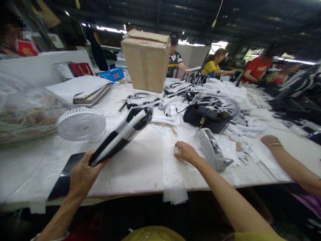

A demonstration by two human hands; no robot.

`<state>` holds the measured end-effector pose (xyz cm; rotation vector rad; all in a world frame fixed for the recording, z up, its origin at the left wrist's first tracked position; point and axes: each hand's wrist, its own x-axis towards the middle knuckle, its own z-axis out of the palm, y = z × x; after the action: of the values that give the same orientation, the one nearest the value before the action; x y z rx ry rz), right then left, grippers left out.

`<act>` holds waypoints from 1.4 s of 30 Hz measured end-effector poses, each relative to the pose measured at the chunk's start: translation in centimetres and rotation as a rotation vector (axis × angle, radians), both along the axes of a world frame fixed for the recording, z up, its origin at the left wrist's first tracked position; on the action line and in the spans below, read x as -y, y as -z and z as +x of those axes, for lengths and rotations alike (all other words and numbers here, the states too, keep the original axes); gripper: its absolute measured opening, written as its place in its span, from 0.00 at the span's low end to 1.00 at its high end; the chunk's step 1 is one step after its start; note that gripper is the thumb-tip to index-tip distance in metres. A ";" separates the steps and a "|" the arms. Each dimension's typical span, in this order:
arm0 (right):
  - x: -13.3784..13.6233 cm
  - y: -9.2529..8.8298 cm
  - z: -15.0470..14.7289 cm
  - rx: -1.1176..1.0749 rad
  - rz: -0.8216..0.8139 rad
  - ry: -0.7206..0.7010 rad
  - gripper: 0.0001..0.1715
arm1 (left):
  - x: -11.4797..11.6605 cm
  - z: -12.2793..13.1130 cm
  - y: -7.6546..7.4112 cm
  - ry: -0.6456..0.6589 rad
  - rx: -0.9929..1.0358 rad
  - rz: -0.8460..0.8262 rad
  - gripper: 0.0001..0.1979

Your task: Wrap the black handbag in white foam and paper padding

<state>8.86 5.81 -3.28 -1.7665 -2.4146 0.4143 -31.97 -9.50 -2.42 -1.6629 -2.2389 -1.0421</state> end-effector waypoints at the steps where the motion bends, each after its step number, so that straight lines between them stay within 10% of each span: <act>1: 0.0 0.2 0.0 0.004 -0.003 -0.001 0.17 | 0.0 0.0 0.0 -0.003 0.002 -0.004 0.19; 11: -1.9 -2.1 1.4 -0.003 0.325 0.218 0.17 | 0.0 -0.1 0.7 -0.003 -0.010 0.000 0.20; 16: 1.2 1.0 -1.5 -0.137 0.222 -0.020 0.14 | 0.1 0.0 0.9 -0.010 -0.030 0.010 0.20; 23: 1.3 3.7 -1.7 -0.284 0.161 0.094 0.06 | 0.1 0.0 1.1 -0.001 -0.029 -0.003 0.19; 35: 0.0 0.0 -1.9 -0.478 0.062 0.174 0.12 | 0.2 0.2 0.9 0.022 0.036 0.035 0.17; 42: 4.6 -2.5 -9.9 -0.746 -0.096 -0.104 0.10 | 0.1 0.3 0.6 0.016 0.098 0.024 0.17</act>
<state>-1.06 1.17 -0.75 -1.1991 -1.9583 1.0033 -31.64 -9.62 -3.00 -1.6574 -2.2665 -1.1734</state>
